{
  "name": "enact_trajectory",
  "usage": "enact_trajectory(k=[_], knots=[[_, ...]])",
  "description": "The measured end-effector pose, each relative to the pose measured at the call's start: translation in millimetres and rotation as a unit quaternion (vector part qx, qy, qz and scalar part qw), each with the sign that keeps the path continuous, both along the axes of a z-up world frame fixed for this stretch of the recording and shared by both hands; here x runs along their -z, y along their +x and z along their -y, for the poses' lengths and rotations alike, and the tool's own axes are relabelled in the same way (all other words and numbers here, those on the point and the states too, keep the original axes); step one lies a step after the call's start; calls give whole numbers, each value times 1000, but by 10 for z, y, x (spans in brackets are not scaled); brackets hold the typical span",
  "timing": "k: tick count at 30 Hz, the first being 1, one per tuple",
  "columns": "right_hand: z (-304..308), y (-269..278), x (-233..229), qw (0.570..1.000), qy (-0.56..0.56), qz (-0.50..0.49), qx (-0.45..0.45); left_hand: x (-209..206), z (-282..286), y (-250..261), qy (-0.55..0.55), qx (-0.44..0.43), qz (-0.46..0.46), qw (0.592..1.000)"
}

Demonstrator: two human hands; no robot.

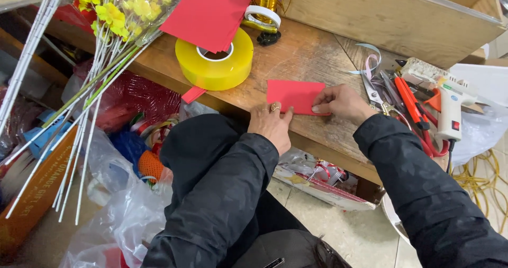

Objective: Folding a small piece of red paper into a fan shape and creasing another piece of paper on a workbench.

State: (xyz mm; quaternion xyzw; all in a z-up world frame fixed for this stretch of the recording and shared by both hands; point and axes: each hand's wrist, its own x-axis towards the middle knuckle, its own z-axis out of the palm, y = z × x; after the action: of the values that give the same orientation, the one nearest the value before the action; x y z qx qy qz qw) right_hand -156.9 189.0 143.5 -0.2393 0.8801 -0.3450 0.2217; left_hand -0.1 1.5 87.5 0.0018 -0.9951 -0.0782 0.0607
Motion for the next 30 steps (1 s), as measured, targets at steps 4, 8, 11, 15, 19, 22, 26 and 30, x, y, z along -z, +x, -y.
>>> enact_trajectory(k=[4,8,11,15,19,22,26,30], knots=[[20,38,-57,1000,5,10,-8,-80,-3,18,11,11,47,999],[-27,-124,147,999,27,-14,-21,-313,-101,81,-35,5,72,997],[-24,83,132,981,139,-134,-27,-308,-145,81,-61,10,77,995],[57,732,79,853,171,-477,-122,-310,-144,66,-46,5,88,995],[208,1053,314,822,115,-552,-84,-290,-127,51,-37,8,108,993],[210,1119,301,834,141,-529,-68,-385,-143,106,-28,10,122,992],[143,1125,312,842,168,-510,-51,-395,-232,88,-41,2,160,986],[-139,1078,245,839,201,-504,-27,-307,-243,41,-72,-2,171,983]])
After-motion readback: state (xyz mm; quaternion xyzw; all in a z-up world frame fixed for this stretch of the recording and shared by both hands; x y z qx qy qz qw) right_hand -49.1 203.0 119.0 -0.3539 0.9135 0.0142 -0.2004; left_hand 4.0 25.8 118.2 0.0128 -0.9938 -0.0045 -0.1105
